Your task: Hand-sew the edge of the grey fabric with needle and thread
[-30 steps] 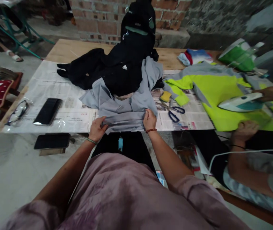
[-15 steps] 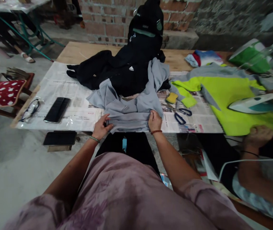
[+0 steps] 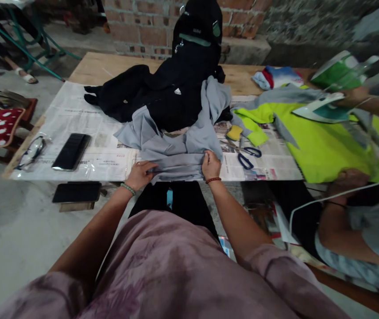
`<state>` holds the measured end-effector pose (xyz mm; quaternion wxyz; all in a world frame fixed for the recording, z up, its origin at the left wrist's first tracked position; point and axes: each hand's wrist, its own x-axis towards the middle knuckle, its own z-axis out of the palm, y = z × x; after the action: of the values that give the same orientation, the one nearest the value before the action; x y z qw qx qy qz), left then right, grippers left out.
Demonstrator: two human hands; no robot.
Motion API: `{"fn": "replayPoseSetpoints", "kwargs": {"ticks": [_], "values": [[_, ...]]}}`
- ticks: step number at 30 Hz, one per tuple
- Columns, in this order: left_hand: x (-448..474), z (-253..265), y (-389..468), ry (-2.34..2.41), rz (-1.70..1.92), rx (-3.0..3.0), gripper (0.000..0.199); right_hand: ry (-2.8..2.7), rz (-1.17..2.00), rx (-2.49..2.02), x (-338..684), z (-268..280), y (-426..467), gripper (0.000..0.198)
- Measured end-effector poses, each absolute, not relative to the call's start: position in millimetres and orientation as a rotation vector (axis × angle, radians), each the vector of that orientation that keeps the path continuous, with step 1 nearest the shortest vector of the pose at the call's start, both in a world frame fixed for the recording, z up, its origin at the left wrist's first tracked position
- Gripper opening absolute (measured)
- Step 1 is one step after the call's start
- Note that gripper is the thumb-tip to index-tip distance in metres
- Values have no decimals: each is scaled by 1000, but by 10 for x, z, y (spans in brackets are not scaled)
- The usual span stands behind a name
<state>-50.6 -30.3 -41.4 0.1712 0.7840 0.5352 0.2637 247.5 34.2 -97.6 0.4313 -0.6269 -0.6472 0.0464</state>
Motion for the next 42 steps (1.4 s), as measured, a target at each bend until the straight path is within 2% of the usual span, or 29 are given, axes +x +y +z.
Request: {"fn": "replayPoseSetpoints", "kwargs": {"ticks": [13, 25, 34, 42], "values": [[-279, -3, -264, 1641, 291, 2433, 35, -1622, 133, -1582, 2474, -940, 330, 35], [0, 29, -228, 1619, 234, 2573, 19, -1624, 137, -1605, 2473, -930, 326, 37], [-180, -409, -202, 1663, 520, 2408, 22, -1796, 172, -1574, 2456, -863, 282, 36], [-176, -488, -232, 1663, 671, 2347, 23, -1906, 227, -1511, 2563, -791, 310, 35]]}}
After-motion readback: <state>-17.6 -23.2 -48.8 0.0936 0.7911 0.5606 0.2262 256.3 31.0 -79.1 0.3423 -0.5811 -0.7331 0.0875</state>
